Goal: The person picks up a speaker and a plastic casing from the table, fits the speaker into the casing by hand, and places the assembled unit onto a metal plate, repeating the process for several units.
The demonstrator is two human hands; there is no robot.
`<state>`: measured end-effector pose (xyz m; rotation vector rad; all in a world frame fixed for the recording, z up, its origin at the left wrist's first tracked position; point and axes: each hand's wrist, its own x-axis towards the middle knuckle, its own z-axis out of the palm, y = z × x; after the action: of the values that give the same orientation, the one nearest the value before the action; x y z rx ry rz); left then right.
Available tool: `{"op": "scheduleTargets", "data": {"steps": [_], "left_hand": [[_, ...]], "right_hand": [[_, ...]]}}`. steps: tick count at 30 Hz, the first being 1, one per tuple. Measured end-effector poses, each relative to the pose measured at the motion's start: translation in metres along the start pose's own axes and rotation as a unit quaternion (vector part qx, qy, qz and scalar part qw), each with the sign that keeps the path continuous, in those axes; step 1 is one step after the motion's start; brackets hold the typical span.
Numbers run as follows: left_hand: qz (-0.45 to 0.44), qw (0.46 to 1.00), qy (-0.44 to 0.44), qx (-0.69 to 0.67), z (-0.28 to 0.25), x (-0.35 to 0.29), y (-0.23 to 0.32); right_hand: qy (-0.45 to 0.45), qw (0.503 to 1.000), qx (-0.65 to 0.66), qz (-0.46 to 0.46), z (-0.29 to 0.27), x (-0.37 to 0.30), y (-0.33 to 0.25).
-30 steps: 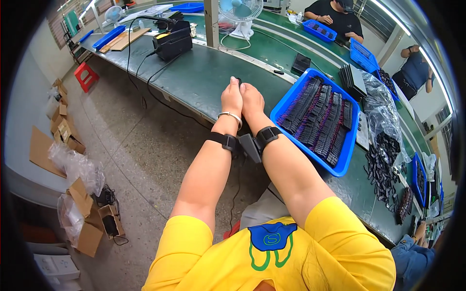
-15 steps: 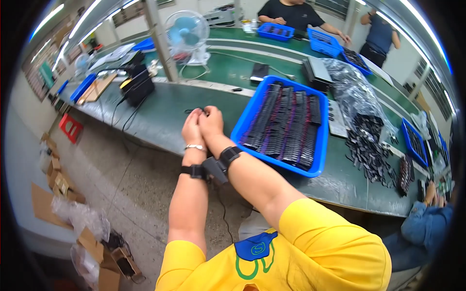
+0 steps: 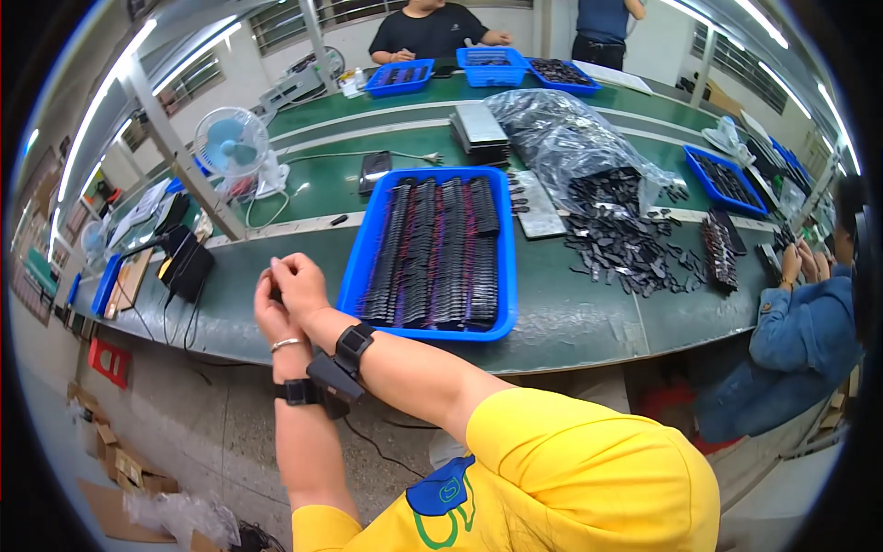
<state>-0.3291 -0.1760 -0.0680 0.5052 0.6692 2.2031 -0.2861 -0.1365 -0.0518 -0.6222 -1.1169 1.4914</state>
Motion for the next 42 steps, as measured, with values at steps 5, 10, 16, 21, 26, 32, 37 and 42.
{"op": "scheduleTargets", "data": {"steps": [5, 10, 16, 21, 26, 32, 37, 42], "left_hand": [[0.043, 0.995, -0.055, 0.067, 0.082, -0.032, 0.011], [0.076, 0.976, -0.087, 0.185, 0.190, -0.056, -0.091], [-0.061, 0.974, -0.159, 0.148, 0.288, -0.104, -0.254], [-0.300, 0.947, -0.104, 0.049, 0.296, -0.113, -0.342], [-0.375, 0.905, -0.119, 0.162, 0.310, -0.105, -0.306], [-0.191, 0.889, -0.316, 0.271, 0.285, -0.065, -0.163], [-0.035, 0.772, -0.326, 0.545, 0.167, -0.027, 0.010], [0.056, 0.495, -0.202, 0.843, -0.020, -0.008, 0.100]], "right_hand": [[-0.039, 0.993, 0.107, -0.018, -0.030, -0.011, -0.086], [0.024, 0.985, 0.163, -0.051, -0.161, 0.011, -0.163], [0.122, 0.982, 0.124, -0.077, -0.346, 0.030, -0.206], [0.151, 0.986, 0.070, -0.012, -0.453, 0.039, -0.199], [0.242, 0.966, -0.076, -0.047, -0.483, 0.042, -0.209], [0.132, 0.977, -0.158, -0.060, -0.491, 0.013, -0.232], [0.082, 0.951, -0.283, -0.092, -0.516, -0.048, -0.244], [0.065, 0.927, -0.354, -0.102, -0.528, -0.073, -0.227]]}}
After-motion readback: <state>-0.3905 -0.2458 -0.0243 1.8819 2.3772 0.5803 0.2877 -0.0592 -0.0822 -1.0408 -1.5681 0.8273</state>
